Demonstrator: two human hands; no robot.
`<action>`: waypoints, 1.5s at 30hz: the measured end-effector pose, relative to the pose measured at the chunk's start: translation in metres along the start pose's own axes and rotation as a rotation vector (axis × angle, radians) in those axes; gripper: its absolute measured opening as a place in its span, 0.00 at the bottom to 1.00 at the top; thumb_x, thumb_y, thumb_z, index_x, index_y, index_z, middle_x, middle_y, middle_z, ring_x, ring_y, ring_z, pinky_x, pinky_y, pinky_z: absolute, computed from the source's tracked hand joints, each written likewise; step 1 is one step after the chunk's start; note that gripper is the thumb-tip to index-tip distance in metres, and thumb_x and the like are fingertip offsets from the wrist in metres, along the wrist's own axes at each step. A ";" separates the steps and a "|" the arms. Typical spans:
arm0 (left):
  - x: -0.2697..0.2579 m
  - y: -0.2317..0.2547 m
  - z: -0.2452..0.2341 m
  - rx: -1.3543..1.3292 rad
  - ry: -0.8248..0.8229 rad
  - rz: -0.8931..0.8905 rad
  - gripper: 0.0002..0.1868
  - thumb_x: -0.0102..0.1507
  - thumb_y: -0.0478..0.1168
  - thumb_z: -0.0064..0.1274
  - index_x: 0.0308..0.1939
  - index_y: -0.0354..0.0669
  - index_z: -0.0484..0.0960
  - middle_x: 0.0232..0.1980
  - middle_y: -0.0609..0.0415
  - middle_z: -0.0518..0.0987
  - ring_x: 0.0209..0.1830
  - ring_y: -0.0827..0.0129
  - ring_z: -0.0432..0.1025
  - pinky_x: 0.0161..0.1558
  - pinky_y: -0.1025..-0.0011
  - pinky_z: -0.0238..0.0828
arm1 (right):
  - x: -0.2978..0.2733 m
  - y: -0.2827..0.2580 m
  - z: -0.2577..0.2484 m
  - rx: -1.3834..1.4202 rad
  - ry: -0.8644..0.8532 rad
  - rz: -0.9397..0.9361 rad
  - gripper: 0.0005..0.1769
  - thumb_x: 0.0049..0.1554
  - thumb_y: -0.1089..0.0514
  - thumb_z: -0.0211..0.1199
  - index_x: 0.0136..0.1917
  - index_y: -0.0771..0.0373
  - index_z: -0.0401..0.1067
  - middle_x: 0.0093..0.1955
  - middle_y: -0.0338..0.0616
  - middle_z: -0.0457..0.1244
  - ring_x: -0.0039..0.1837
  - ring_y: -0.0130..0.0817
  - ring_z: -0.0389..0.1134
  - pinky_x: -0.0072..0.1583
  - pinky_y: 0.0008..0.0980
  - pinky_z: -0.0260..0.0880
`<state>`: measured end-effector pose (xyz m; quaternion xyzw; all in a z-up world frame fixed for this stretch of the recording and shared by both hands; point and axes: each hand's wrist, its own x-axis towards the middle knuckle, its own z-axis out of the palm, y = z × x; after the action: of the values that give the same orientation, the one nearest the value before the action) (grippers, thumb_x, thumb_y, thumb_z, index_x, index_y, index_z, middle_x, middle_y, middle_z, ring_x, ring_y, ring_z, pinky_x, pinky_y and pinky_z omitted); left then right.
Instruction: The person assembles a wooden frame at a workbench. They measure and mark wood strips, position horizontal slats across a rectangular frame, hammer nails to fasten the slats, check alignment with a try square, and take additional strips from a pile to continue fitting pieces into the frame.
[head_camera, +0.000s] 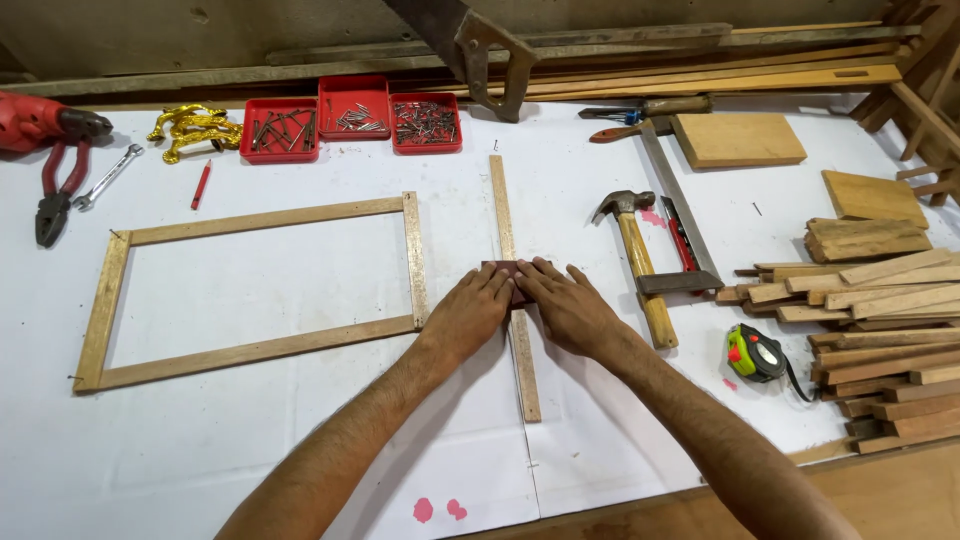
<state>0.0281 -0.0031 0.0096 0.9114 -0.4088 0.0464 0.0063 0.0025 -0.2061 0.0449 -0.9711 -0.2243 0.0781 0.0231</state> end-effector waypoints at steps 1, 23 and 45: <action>0.007 -0.006 0.006 0.000 -0.002 0.000 0.24 0.68 0.34 0.47 0.68 0.30 0.68 0.74 0.41 0.67 0.75 0.51 0.59 0.74 0.57 0.56 | 0.008 0.004 0.000 0.002 0.000 0.000 0.30 0.63 0.60 0.48 0.78 0.56 0.52 0.84 0.39 0.44 0.84 0.38 0.42 0.77 0.60 0.44; 0.084 -0.092 0.011 -0.198 0.153 -0.090 0.23 0.64 0.28 0.47 0.63 0.37 0.76 0.68 0.50 0.75 0.74 0.58 0.62 0.73 0.56 0.57 | 0.114 0.055 -0.007 0.034 0.050 0.043 0.28 0.66 0.53 0.49 0.77 0.58 0.54 0.83 0.42 0.46 0.82 0.42 0.45 0.75 0.63 0.47; -0.017 0.019 -0.014 -0.049 -0.053 -0.028 0.25 0.68 0.36 0.46 0.70 0.31 0.67 0.73 0.42 0.67 0.75 0.54 0.59 0.74 0.56 0.53 | -0.017 -0.006 0.005 0.001 -0.040 0.007 0.29 0.65 0.60 0.44 0.79 0.55 0.52 0.84 0.40 0.45 0.84 0.38 0.40 0.78 0.58 0.45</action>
<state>0.0013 -0.0019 0.0219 0.9174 -0.3972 0.0123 0.0185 -0.0159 -0.2078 0.0427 -0.9701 -0.2214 0.0975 0.0191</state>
